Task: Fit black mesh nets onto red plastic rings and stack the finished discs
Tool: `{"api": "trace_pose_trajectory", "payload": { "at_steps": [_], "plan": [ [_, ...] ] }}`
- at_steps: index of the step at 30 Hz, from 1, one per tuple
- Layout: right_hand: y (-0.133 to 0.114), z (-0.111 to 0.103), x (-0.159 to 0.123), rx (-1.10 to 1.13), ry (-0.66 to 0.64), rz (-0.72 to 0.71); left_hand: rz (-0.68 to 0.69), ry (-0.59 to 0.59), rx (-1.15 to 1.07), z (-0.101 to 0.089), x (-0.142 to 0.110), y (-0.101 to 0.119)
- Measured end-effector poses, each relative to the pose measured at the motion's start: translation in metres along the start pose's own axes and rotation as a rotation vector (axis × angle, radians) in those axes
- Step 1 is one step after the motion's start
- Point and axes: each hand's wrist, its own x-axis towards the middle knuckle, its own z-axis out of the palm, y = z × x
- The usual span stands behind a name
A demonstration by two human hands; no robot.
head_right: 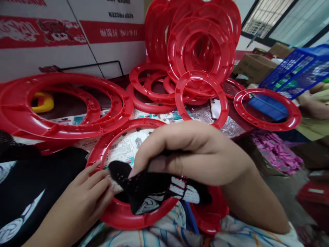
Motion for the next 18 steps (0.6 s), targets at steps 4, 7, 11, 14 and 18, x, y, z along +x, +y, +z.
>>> {"api": "trace_pose_trajectory", "payload": {
  "at_steps": [4, 7, 11, 14, 18],
  "plan": [
    [0.026, -0.007, 0.034, 0.262, -0.100, 0.050, -0.076, 0.027, 0.001, -0.005, -0.008, 0.005],
    [0.050, -0.002, 0.058, 0.210, -0.268, 0.194, -0.178, 0.067, -0.039, -0.013, -0.010, 0.001],
    [0.056, 0.017, 0.069, 0.161, -0.659, 0.243, -0.383, 0.144, -0.384, -0.032, -0.002, -0.004],
    [0.054, 0.026, 0.069, 0.126, -0.712, 0.234, -0.553, -0.043, -0.862, -0.046, 0.014, -0.009],
    [0.070, 0.027, 0.076, -0.021, -0.379, 0.369, -0.795, -0.121, -1.263, -0.052, 0.041, -0.023]
  ]
}}
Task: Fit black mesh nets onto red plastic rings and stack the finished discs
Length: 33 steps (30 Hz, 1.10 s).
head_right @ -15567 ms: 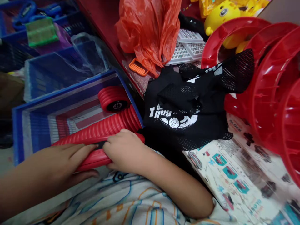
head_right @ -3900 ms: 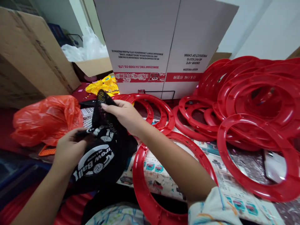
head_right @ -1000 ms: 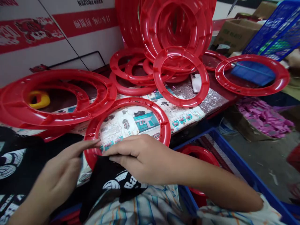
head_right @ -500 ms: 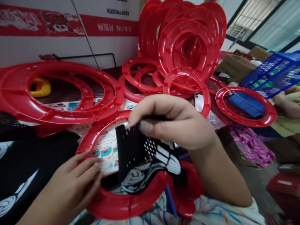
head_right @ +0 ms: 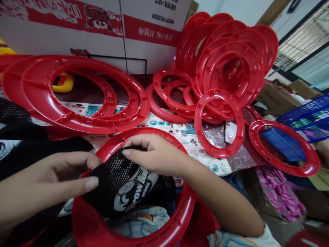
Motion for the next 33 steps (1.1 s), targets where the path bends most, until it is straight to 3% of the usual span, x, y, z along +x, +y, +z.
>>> {"api": "trace_pose_trajectory", "payload": {
  "at_steps": [2, 5, 9, 15, 21, 33],
  "plan": [
    [0.012, -0.003, 0.010, 0.000, 0.091, 0.096, -0.021, 0.072, 0.015, -0.002, 0.014, 0.003],
    [0.032, -0.004, 0.026, -0.001, 0.126, 0.189, -0.003, 0.222, 0.264, -0.002, 0.029, -0.001],
    [0.052, 0.000, 0.043, -0.135, 0.202, 0.149, 0.114, 0.409, 0.598, 0.001, 0.039, -0.010],
    [0.071, 0.015, 0.053, -0.208, 0.355, 0.088, 0.169, 0.537, 0.800, 0.009, 0.048, -0.018],
    [0.079, 0.020, 0.054, -0.240, 0.463, 0.104, 0.215, 0.558, 0.801, 0.012, 0.052, -0.029],
    [0.082, 0.021, 0.061, -0.244, 0.458, 0.089, 0.129, 0.571, 0.775, 0.012, 0.056, -0.030]
  ]
}}
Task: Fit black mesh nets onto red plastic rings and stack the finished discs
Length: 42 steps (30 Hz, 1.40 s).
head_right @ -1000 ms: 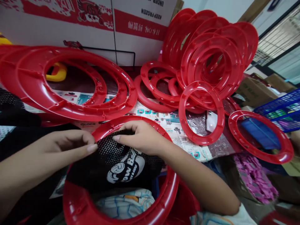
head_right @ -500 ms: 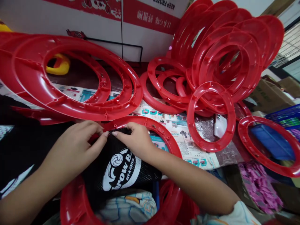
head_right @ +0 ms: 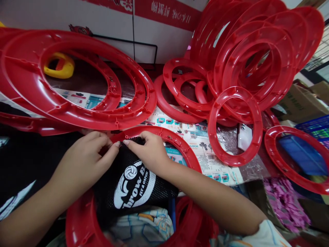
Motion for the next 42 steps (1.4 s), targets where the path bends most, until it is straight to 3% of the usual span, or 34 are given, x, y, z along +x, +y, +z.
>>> {"api": "trace_pose_trajectory", "payload": {
  "at_steps": [13, 20, 29, 35, 42],
  "plan": [
    [-0.007, 0.003, 0.003, -0.100, -0.002, 0.038, -0.122, -0.066, 0.094, -0.003, 0.005, 0.003],
    [-0.012, -0.001, 0.004, -0.150, -0.067, -0.016, -0.158, -0.087, 0.017, -0.003, 0.004, 0.000],
    [-0.008, -0.030, -0.005, -0.027, -0.051, -0.015, 0.160, 0.055, 0.002, 0.006, -0.003, -0.005],
    [-0.011, -0.031, -0.001, -0.158, 0.014, -0.085, 0.411, 0.082, -0.021, 0.011, -0.007, -0.010],
    [-0.012, -0.025, 0.004, -0.285, 0.039, -0.113, 0.463, 0.064, 0.086, 0.013, -0.007, -0.011]
  ]
}}
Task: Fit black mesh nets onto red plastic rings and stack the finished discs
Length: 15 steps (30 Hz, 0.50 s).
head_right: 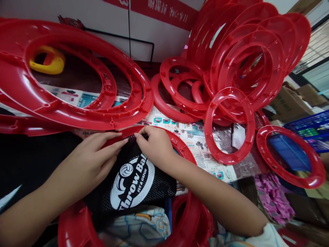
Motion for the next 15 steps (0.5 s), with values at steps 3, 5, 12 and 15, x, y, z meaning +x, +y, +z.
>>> {"api": "trace_pose_trajectory", "payload": {
  "at_steps": [3, 5, 12, 15],
  "plan": [
    [-0.0005, 0.0014, 0.0004, -0.062, 0.015, -0.012, -0.005, -0.014, 0.022, 0.0006, -0.0002, 0.0006],
    [-0.0007, 0.0022, 0.0004, -0.122, 0.017, -0.023, -0.008, -0.022, 0.038, 0.0006, -0.0002, 0.0007],
    [0.0007, 0.0021, 0.0000, -0.399, -0.015, -0.131, -0.017, -0.033, 0.054, 0.0012, 0.0007, 0.0012],
    [0.0003, 0.0025, 0.0005, -0.459, -0.009, -0.159, -0.026, -0.039, 0.054, 0.0014, 0.0007, 0.0023]
  ]
}}
